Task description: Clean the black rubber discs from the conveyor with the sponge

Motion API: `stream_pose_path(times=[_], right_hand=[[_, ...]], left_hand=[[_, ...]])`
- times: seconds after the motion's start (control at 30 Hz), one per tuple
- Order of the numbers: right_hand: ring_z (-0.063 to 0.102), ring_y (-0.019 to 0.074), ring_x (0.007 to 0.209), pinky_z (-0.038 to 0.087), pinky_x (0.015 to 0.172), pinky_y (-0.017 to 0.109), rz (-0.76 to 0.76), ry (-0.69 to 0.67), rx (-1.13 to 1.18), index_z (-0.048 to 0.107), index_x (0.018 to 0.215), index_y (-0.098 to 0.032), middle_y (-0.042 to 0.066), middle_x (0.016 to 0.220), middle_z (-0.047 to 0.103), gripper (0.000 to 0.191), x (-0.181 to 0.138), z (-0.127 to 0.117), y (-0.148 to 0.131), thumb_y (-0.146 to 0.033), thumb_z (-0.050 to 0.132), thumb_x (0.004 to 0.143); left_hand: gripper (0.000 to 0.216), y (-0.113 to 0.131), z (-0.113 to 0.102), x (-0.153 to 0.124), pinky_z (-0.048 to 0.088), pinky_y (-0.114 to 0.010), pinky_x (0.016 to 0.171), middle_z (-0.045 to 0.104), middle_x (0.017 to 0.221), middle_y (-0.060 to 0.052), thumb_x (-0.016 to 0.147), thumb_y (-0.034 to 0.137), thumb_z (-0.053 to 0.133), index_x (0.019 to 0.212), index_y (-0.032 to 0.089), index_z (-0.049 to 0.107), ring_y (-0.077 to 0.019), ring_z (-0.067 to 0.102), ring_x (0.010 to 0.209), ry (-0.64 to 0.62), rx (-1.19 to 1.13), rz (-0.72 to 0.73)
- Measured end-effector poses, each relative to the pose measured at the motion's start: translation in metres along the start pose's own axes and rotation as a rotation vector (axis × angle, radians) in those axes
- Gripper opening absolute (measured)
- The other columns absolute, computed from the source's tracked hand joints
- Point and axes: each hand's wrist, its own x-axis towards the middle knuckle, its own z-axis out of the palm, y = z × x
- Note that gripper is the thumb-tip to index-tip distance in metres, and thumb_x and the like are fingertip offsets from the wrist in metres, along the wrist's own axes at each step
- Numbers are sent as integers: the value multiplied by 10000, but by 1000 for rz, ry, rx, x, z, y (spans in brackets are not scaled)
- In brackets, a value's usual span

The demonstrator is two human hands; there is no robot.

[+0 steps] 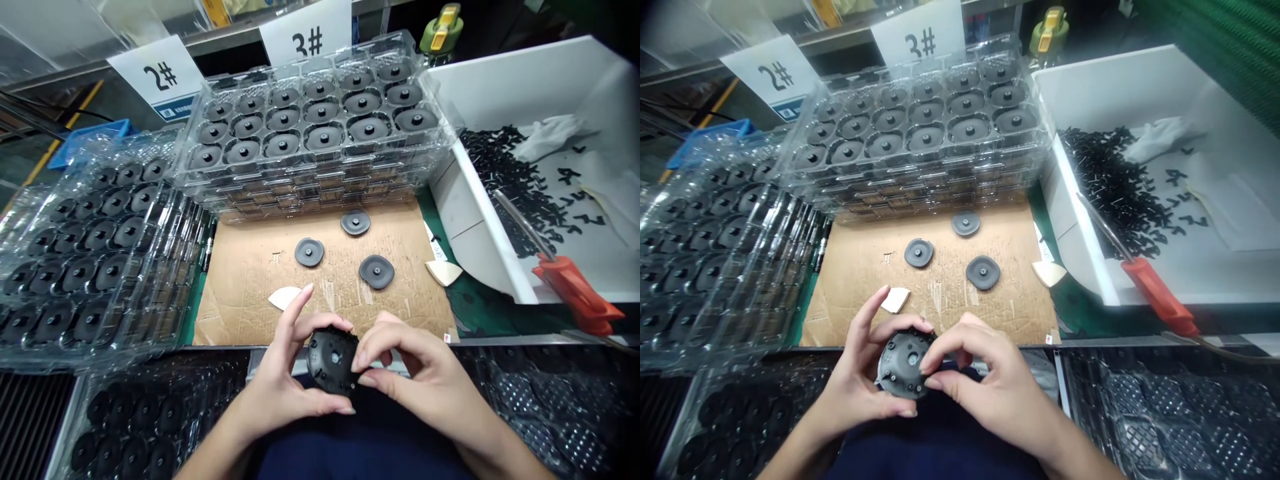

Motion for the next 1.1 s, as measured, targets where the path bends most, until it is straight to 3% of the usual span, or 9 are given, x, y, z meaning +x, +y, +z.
stream_pose_path(times=[0.17,0.4,0.57,0.8,0.93,1.1], right_hand=[[484,87,716,396,665,213,86,-111,-21,621,839,-266,-64,783,599,170,1,1,-4,-159,695,730],[483,94,713,384,648,220,47,-59,-12,621,825,-272,-58,753,583,190,3,5,-5,-117,680,733],[484,98,697,385,640,225,111,-85,43,634,827,-248,-40,759,586,136,3,3,-2,-215,711,719],[487,83,666,381,620,213,121,-109,53,642,833,-221,-32,777,613,87,9,5,-6,-178,659,760],[474,72,626,375,593,208,132,-100,37,647,850,-206,-27,788,625,110,13,7,-7,-146,651,758],[493,93,644,385,608,238,151,-89,100,647,813,-193,-6,762,623,55,14,11,-3,-236,646,778]], left_hand=[[1059,-1,0,-2,329,-390,1003,566,1154,-24,572,241,779,1363,407,94,-214,523,1090,-28,-12,-26],[1060,-1,-1,-2,324,-355,996,567,1148,-10,561,239,787,1361,404,111,-195,525,1079,-39,19,-19],[1031,-2,-2,-2,302,-357,998,572,1136,-17,563,294,783,1362,383,137,-203,524,1083,-36,-110,-96],[965,-7,-5,2,351,-414,917,570,1124,-96,590,366,758,1367,290,191,-263,539,1049,-81,-427,-292],[977,-7,-5,3,370,-427,884,573,1109,-109,577,369,765,1368,272,200,-232,569,936,-108,-526,-313],[932,-5,-4,3,343,-435,916,594,1079,-106,591,376,754,1358,247,241,-237,573,950,-121,-533,-305]])
